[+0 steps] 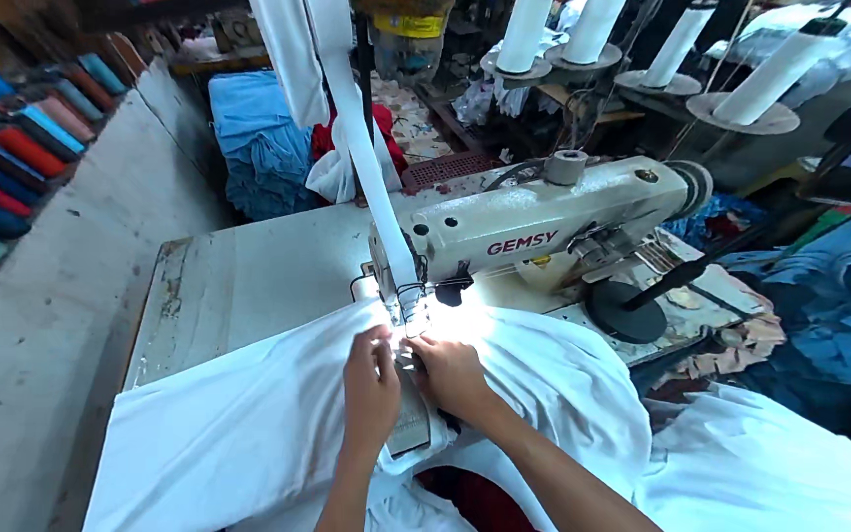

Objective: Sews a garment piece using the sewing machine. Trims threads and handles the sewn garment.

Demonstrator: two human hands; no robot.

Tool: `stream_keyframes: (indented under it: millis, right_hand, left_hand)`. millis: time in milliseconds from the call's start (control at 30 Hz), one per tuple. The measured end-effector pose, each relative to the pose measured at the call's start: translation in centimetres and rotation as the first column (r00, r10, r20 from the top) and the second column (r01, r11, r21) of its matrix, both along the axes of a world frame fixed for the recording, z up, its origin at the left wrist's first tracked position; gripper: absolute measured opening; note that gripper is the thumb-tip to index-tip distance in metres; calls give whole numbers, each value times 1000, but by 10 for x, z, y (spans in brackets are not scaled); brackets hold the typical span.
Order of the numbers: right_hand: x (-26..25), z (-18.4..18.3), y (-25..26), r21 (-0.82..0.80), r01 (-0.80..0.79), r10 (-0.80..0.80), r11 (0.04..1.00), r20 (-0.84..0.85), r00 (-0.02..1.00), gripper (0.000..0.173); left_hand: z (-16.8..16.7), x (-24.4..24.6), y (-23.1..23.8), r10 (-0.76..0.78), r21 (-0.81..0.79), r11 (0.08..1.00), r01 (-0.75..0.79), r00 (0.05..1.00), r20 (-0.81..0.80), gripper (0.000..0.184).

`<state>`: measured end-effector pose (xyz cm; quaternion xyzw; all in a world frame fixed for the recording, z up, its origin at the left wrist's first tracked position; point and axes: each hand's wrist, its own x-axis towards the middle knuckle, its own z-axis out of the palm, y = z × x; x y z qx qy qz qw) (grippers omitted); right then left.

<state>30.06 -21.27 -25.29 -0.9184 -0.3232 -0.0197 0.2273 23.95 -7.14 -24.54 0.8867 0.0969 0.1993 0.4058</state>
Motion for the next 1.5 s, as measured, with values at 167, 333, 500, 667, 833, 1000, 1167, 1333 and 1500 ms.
stream_keyframes:
  millis: [167,333,500,667,833,1000,1167,1333,1500]
  right_hand:
    - [9,-11,-11,55,-66,61,996,83,995,30]
    - [22,-13,-10,30,-109,103,994,144,984,30]
    - [44,-22,-13,85,-174,150,981,229,962,31]
    - [41,-22,-22,89,-253,228,964,225,947,26]
    - [33,-22,-21,21,-207,191,978,314,930,33]
    - [34,-17,-14,-62,-168,179,984,297,938,37]
    - [33,7,0,-123,-120,114,985,-54,992,40]
    - [28,4,7,-47,-48,47,998,-20,999,32]
    - [17,-2,2,-14,-20,21,1000,111,994,27]
  left_hand:
    - [-29,-21,-1,-50,519,853,50,999,-15,30]
    - [-21,-7,-1,-18,586,807,75,995,-102,32]
    - [-15,8,-6,81,604,796,31,984,-157,35]
    - [-32,-3,-4,59,562,824,-69,998,36,33]
    - [-31,-6,-4,42,579,814,-40,999,10,35]
    - [-26,2,-3,67,595,804,-9,995,-76,39]
    - [-12,17,-6,116,541,841,-19,982,-147,34]
    - [-7,39,12,96,561,827,39,973,-209,35]
    - [-13,28,24,0,555,821,134,972,-235,42]
